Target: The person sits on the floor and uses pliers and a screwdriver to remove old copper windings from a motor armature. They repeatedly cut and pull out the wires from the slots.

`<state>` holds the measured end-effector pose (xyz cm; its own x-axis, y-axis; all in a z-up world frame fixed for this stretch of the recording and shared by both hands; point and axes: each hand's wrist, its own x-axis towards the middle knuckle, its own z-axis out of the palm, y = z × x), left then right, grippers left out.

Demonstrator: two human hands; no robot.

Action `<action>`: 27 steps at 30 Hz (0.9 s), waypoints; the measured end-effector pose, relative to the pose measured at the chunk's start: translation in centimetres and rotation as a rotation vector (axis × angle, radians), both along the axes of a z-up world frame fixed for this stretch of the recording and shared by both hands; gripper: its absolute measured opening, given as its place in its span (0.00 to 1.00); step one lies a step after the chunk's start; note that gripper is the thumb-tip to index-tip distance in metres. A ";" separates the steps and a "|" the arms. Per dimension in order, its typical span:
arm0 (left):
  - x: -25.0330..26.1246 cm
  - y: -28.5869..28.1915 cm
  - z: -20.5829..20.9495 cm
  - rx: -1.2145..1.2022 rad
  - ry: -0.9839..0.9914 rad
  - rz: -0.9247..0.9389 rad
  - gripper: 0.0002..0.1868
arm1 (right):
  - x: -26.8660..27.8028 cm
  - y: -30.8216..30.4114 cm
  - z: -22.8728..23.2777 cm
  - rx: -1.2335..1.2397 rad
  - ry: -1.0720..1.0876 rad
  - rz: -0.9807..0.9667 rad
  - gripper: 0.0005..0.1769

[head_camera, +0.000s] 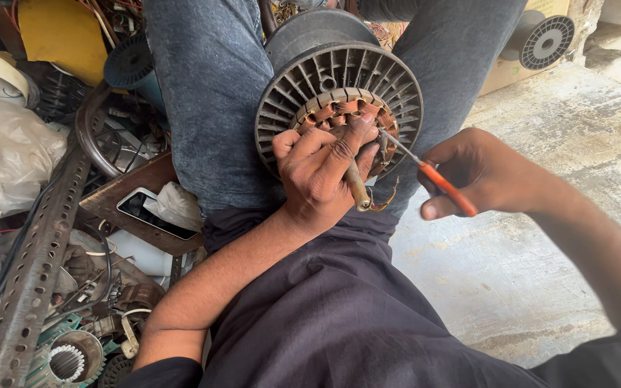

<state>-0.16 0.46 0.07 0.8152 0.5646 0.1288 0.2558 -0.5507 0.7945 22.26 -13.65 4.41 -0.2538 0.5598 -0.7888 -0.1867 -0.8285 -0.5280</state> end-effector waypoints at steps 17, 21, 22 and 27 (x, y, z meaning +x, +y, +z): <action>0.1 0.1 0.2 0.002 -0.025 0.016 0.31 | -0.7 3.7 2.2 0.077 -0.593 0.508 0.29; 0.1 -0.1 0.1 -0.009 -0.023 0.056 0.31 | -1.5 1.4 0.5 0.350 -0.545 0.234 0.24; 0.1 -0.1 0.1 0.003 -0.034 0.068 0.30 | -1.4 1.0 -0.3 0.334 -0.423 0.160 0.23; 0.4 -0.1 0.2 0.029 -0.050 0.068 0.29 | -1.7 -0.2 -2.2 0.273 -0.150 -0.035 0.22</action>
<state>0.19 0.35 0.24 0.7673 0.6139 0.1853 0.2537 -0.5560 0.7915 20.57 -13.86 2.23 -0.1234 0.7625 -0.6351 -0.1157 -0.6467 -0.7540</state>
